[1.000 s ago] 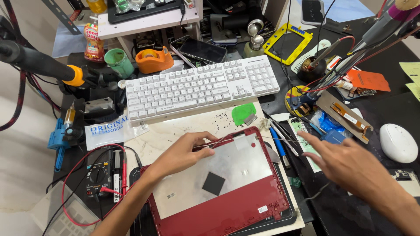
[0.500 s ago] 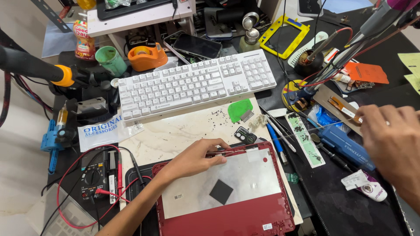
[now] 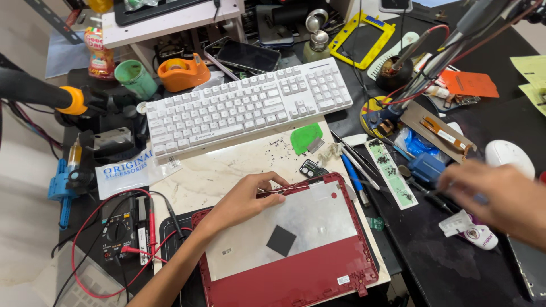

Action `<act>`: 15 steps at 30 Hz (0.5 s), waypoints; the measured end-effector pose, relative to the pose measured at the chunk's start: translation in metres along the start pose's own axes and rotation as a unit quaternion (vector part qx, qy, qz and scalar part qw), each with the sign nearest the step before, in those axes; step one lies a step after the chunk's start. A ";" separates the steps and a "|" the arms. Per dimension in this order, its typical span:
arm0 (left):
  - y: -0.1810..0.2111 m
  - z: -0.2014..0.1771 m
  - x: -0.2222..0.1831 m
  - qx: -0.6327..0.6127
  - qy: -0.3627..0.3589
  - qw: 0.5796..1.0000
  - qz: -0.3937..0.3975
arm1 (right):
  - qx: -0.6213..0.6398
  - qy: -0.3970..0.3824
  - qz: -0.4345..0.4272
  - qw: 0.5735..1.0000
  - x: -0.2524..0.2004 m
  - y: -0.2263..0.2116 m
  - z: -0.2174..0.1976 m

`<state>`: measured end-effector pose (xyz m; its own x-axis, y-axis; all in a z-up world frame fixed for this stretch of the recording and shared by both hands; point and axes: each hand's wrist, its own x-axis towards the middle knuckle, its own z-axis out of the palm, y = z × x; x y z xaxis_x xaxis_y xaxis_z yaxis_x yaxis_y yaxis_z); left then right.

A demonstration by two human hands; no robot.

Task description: The person uses a thin tool to pry and manipulate wires and components along the edge of a disassembled laptop display panel.

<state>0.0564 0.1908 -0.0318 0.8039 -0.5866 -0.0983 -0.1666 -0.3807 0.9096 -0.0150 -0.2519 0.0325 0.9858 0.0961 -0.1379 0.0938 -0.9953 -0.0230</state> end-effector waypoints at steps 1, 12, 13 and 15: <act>0.002 0.000 0.000 0.003 0.001 1.000 -0.001 | 0.021 -0.042 -0.027 0.999 -0.001 -0.005 0.002; 0.024 0.012 -0.009 0.205 0.059 0.976 0.034 | 0.045 -0.200 0.029 0.978 -0.028 -0.034 0.002; 0.025 0.014 -0.009 0.219 0.055 0.974 0.017 | 0.053 -0.178 0.029 0.982 -0.032 -0.034 0.000; 0.026 0.018 -0.009 0.275 0.063 0.958 0.043 | 0.050 -0.174 0.056 0.982 -0.042 -0.032 -0.002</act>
<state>0.0348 0.1733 -0.0145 0.8302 -0.5554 0.0485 -0.4835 -0.6739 0.5586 -0.0592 -0.2240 0.0413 0.8803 0.0009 -0.4745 -0.0439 -0.9956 -0.0833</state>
